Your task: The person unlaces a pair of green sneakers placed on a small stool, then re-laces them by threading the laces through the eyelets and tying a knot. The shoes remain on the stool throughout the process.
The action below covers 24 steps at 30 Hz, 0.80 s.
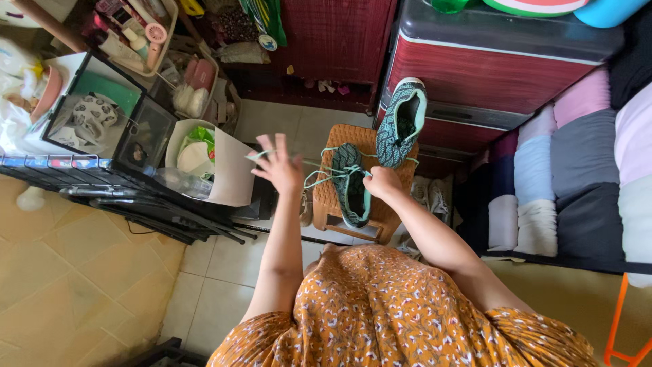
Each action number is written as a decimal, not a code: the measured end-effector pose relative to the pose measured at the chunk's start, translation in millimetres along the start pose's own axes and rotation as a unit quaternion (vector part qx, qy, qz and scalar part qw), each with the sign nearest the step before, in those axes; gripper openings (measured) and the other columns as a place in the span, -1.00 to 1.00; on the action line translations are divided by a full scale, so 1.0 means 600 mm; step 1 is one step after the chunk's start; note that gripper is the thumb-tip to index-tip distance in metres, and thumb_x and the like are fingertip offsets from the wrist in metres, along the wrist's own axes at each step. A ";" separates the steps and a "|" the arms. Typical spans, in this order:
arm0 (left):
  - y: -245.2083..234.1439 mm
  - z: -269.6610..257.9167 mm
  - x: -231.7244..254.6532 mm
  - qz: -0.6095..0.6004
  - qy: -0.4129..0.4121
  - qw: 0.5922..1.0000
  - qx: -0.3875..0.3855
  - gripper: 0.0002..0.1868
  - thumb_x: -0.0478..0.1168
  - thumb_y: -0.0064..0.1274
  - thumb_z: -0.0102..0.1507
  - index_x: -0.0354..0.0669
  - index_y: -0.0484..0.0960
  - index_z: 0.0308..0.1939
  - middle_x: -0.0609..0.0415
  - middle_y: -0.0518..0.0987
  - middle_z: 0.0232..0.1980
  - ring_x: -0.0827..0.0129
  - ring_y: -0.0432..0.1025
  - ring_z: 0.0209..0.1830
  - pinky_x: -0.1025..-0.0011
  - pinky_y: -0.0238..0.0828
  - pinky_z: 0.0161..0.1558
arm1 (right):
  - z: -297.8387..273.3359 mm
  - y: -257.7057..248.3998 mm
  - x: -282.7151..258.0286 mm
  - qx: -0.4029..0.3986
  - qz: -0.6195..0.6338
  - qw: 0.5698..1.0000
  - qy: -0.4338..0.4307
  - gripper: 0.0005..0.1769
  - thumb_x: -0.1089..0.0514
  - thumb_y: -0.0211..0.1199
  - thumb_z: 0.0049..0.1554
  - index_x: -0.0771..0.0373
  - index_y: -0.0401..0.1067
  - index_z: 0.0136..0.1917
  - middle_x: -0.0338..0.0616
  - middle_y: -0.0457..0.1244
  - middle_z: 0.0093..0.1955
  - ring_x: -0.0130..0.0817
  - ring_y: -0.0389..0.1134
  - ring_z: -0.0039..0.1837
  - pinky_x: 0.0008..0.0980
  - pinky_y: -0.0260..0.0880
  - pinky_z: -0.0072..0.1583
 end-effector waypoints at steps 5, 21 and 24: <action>0.048 0.017 -0.066 -0.012 -0.093 0.970 -0.226 -0.23 0.12 0.18 0.22 -0.05 0.33 0.44 -0.29 0.35 0.41 -0.11 0.47 0.20 -0.07 0.36 0.22 | -0.023 -0.019 -0.013 0.014 0.010 1.000 -0.007 -0.72 0.05 0.25 0.09 0.27 0.45 -0.01 0.10 0.38 -0.11 0.11 0.43 0.01 0.04 0.42 0.05; 0.194 -0.146 0.141 -0.098 0.195 0.950 -0.225 -0.52 -0.06 0.13 0.15 -0.39 0.50 -0.02 -0.35 0.64 -0.30 -0.23 0.58 -0.26 -0.03 0.54 -0.18 | -0.001 0.051 -0.093 -0.047 -0.191 0.968 -0.157 -0.54 0.16 0.33 0.00 0.16 0.48 0.21 0.16 -0.15 0.62 0.25 -0.03 0.57 0.24 0.05 0.46; 0.226 -0.149 0.137 -0.071 0.208 0.953 -0.210 -0.66 -0.14 -0.01 0.29 -0.40 0.49 -0.02 -0.36 0.63 -0.33 -0.22 0.58 -0.33 -0.04 0.54 -0.27 | 0.017 0.080 -0.072 -0.106 -0.128 0.980 -0.110 -0.34 0.24 0.34 -0.10 -0.02 0.47 0.31 0.20 -0.26 0.67 0.23 -0.18 0.59 0.34 -0.14 0.46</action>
Point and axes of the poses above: each hand's wrist, its own z-axis towards the middle knuckle, its own y-axis out of the palm, x = y × z, the point moved 9 cm from there along z, towards the middle knuckle
